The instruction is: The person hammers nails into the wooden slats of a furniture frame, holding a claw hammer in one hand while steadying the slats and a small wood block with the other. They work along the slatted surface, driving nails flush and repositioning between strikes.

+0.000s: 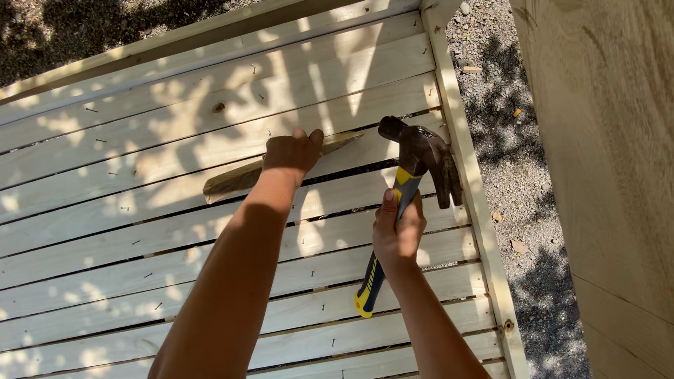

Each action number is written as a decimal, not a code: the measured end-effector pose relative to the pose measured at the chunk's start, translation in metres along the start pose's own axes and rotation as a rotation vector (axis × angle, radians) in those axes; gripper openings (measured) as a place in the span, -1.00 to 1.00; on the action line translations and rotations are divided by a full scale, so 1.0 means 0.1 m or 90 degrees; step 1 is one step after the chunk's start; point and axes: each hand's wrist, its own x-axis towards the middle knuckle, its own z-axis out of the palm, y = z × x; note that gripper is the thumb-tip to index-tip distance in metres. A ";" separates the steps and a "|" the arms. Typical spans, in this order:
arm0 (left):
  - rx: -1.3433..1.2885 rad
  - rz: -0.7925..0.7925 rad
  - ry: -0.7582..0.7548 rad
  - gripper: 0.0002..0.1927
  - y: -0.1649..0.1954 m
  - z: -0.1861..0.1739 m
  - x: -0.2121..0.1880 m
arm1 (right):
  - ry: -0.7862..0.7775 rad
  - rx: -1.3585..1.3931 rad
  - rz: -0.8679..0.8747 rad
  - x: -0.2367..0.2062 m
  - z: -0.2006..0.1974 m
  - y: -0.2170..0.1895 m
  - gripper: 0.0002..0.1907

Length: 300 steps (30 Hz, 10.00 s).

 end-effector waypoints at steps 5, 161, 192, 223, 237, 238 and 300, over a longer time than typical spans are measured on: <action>-0.008 -0.048 -0.133 -0.76 -0.02 -0.23 0.24 | -0.115 0.045 0.275 0.03 0.09 -0.17 -0.62; 0.240 -0.018 -0.161 -0.71 0.60 -0.62 0.42 | -0.044 -0.466 0.012 0.69 -1.14 0.19 -0.70; 0.254 -0.017 -0.147 -0.77 0.64 -0.45 0.55 | -0.059 -0.442 -0.025 0.96 -1.15 0.25 -0.66; 0.279 -0.163 -0.094 -0.84 0.58 -0.54 0.28 | 0.036 -0.553 0.127 0.41 -0.92 0.58 -0.66; 0.217 -0.106 -0.037 -0.69 0.49 -0.61 0.19 | 0.077 -0.589 0.047 0.45 -0.98 0.77 -0.66; 0.218 -0.104 -0.036 -0.68 0.50 -0.58 0.19 | 0.074 -0.593 0.057 0.45 -0.98 0.76 -0.67; 0.034 -0.118 -0.016 -0.82 0.42 -1.55 -0.42 | 0.048 -0.616 0.138 0.40 -0.96 0.90 -0.55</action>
